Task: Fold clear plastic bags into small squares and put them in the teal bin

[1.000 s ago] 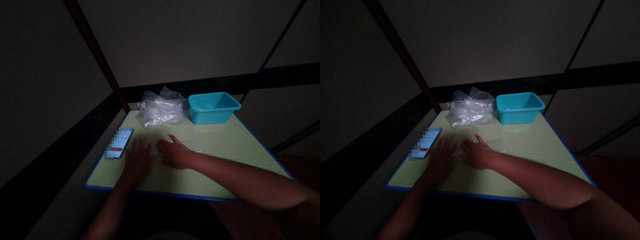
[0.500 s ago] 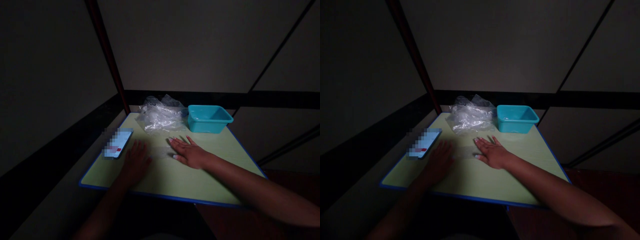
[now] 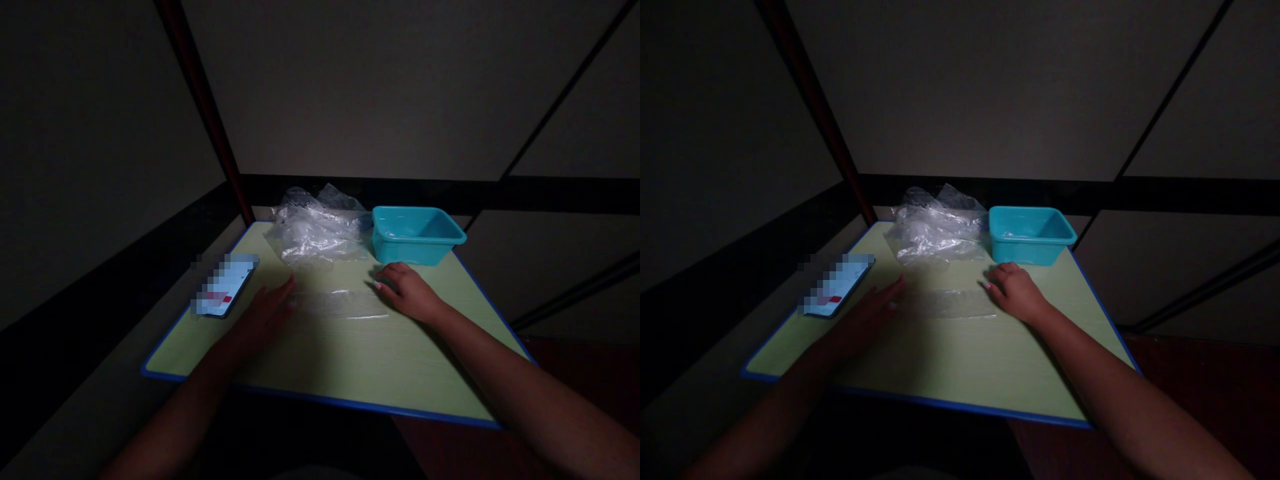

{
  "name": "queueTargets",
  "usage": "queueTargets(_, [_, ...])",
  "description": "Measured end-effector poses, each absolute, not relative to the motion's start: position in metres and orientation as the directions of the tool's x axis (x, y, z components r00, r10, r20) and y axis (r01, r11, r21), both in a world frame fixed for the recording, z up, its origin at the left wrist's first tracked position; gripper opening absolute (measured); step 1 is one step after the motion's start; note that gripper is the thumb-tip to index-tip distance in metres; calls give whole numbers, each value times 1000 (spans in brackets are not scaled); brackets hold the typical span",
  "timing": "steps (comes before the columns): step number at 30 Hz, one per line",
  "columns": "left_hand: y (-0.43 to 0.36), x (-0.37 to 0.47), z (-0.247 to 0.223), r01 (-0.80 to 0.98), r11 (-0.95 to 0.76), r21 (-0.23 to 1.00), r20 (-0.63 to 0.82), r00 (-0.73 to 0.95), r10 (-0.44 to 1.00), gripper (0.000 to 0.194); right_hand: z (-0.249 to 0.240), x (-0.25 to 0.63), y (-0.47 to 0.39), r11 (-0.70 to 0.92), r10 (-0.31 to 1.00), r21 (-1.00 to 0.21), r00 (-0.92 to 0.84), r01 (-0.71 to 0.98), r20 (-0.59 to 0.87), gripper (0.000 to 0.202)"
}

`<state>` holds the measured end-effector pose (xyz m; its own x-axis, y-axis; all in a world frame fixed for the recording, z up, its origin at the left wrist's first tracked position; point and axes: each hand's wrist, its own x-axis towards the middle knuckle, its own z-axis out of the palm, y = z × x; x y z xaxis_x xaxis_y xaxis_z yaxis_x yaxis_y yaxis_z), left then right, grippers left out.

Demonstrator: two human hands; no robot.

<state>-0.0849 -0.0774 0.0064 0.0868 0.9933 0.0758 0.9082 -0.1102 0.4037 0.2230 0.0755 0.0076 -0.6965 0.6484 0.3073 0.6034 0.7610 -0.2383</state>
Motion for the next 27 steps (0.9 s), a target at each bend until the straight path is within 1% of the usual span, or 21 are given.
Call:
queueTargets(2, [-82, -86, 5, 913, -127, 388, 91, 99, 991, 55, 6, 220, 73, 784, 621, -215, -730, 583, 284, 29])
queueTargets(4, [-87, -89, 0, 931, -153, 331, 103, 125, 987, 53, 4, 216, 71, 776, 630, -205, -729, 596, 267, 25])
queueTargets(8, [-93, -92, -12, 958, -214, 191, 111, 196, 974, 54, 4, 209, 69, 684, 729, -231, -643, 692, 234, 21])
queueTargets(12, [-93, -93, -17, 963, -239, 124, 120, 225, 967, 54, 5, 201, 66, 593, 805, -208, -571, 778, 161, 25])
queueTargets(16, [-91, -93, -15, 958, -265, 106, 122, 252, 960, 53, 4, 195, 65, 564, 826, -183, -548, 805, 135, 25])
queueTargets(21, [-91, -93, -17, 956, -267, 122, 128, 252, 959, 52, 4, 194, 67, 564, 825, -175, -556, 807, 98, 21])
queueTargets(27, [-89, -96, -25, 953, -269, 140, 166, 245, 955, 51, 6, 192, 65, 564, 824, -227, -557, 794, 103, 15])
